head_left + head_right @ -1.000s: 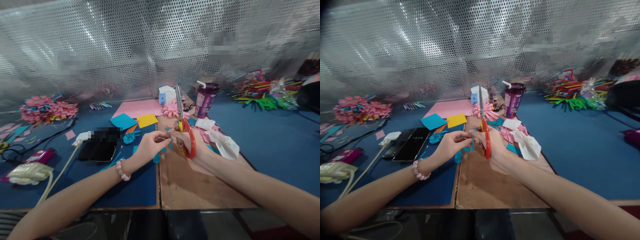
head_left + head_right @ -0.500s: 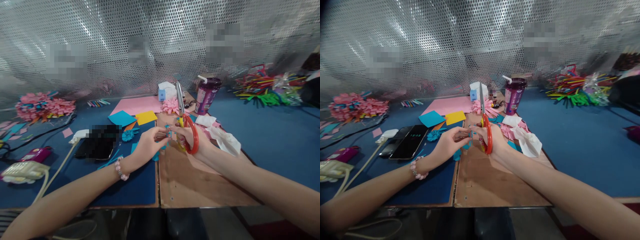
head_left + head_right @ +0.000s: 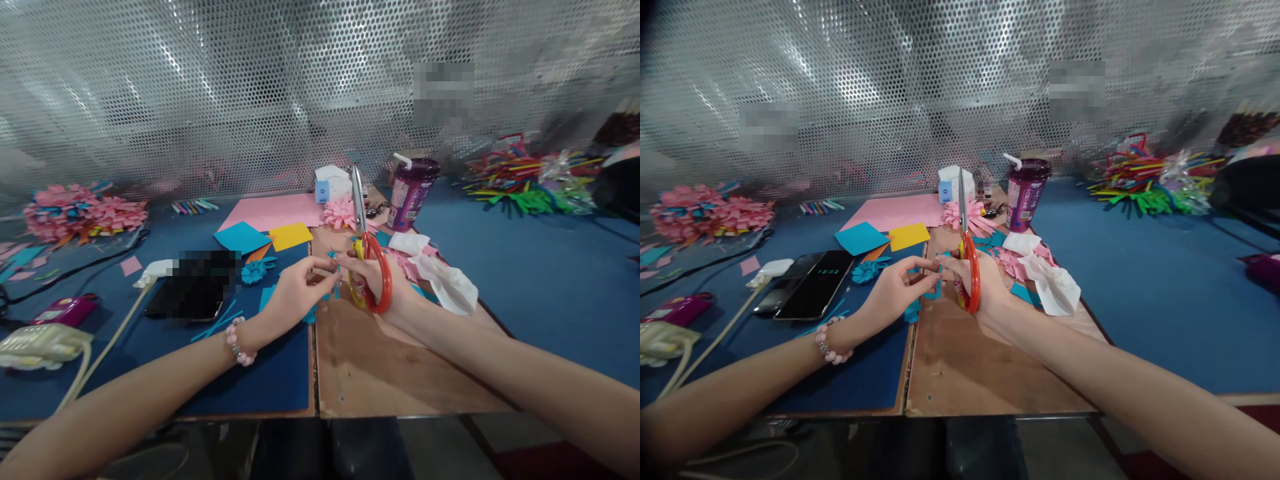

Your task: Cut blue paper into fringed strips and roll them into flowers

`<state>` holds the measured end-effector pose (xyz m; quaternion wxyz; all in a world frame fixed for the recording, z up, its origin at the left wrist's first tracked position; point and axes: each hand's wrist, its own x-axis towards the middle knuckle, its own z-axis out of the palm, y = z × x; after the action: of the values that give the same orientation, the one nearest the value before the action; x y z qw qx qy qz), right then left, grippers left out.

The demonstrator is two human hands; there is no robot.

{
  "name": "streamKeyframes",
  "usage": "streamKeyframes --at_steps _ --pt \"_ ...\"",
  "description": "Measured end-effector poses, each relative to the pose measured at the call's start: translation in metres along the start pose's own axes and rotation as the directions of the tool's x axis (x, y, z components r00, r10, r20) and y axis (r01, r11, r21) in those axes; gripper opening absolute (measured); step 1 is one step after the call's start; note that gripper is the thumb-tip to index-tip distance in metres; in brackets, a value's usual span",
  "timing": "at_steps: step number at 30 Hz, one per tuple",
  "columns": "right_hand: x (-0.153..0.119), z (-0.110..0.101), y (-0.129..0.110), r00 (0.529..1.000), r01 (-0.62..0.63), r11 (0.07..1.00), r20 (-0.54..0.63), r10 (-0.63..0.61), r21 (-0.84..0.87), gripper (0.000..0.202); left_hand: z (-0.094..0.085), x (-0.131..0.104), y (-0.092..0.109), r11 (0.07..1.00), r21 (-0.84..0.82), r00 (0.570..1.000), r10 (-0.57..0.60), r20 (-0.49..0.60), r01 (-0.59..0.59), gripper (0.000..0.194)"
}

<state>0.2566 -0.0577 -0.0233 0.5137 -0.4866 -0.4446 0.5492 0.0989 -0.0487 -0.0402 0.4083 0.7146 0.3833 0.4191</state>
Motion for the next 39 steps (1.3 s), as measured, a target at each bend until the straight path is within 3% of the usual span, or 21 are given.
streamKeyframes --at_steps 7,24,39 --pt "0.003 0.001 0.001 0.998 -0.053 0.987 -0.027 0.057 0.154 0.041 0.001 -0.001 0.0 0.999 -0.027 0.999 -0.033 0.031 0.033 0.032" --pt "0.0 -0.001 -0.006 0.999 -0.042 0.988 -0.012 0.045 0.149 0.036 0.0 -0.002 -0.003 0.999 -0.002 0.998 -0.038 0.042 0.038 0.034" --pt "-0.005 0.001 -0.014 0.989 -0.145 0.975 0.0 0.146 0.166 0.033 0.0 -0.002 -0.005 0.999 0.033 0.998 -0.027 0.051 0.025 0.037"
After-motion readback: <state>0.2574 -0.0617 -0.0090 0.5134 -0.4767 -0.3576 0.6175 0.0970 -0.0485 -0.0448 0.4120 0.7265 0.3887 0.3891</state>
